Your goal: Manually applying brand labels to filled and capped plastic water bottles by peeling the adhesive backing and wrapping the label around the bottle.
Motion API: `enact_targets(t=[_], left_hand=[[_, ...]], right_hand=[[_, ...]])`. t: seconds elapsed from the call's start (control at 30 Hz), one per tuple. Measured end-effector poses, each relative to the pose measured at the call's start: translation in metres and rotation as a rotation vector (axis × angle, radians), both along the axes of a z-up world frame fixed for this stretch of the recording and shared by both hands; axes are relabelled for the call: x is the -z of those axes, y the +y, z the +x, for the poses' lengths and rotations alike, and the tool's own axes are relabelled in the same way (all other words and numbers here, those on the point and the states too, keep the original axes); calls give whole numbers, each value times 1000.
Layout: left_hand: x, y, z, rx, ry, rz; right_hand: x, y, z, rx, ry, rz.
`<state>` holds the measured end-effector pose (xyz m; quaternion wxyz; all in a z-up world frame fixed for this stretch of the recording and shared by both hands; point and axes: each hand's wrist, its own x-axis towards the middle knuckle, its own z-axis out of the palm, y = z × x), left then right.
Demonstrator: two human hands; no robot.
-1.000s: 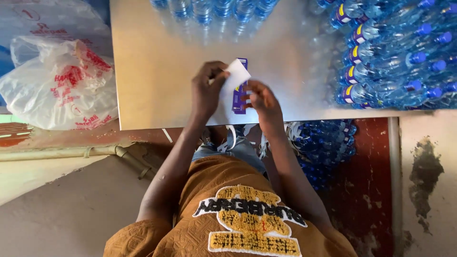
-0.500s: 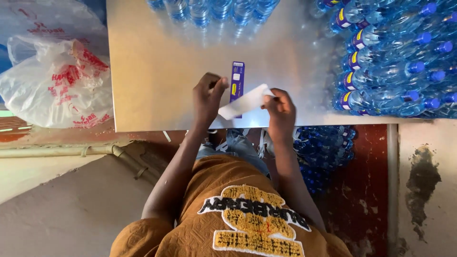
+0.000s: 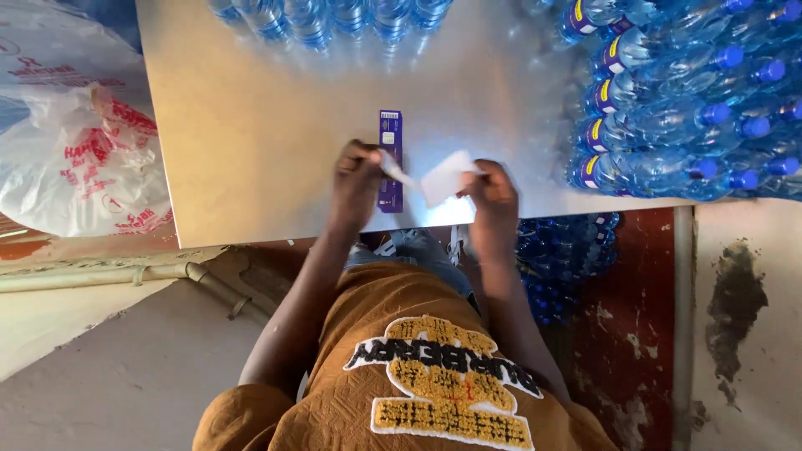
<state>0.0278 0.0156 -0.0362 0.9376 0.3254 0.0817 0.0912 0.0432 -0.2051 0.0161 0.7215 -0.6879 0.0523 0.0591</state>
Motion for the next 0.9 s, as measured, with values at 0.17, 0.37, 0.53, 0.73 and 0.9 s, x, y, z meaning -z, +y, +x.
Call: enact_targets(t=[0.17, 0.37, 0.53, 0.73, 0.9], left_hand=[[55, 112, -43, 409, 788, 1536], [109, 178, -17, 274, 612, 1589], [152, 158, 155, -228, 346, 1117], [186, 153, 215, -679, 492, 1174], [74, 164, 135, -376, 256, 1381]], right_hand=[[-108, -47, 33, 555, -66, 175], [-59, -172, 48, 636, -128, 79], [-29, -137, 52, 421, -104, 183], [-17, -80, 38, 157, -23, -172], [-15, -43, 43, 23, 19, -437]])
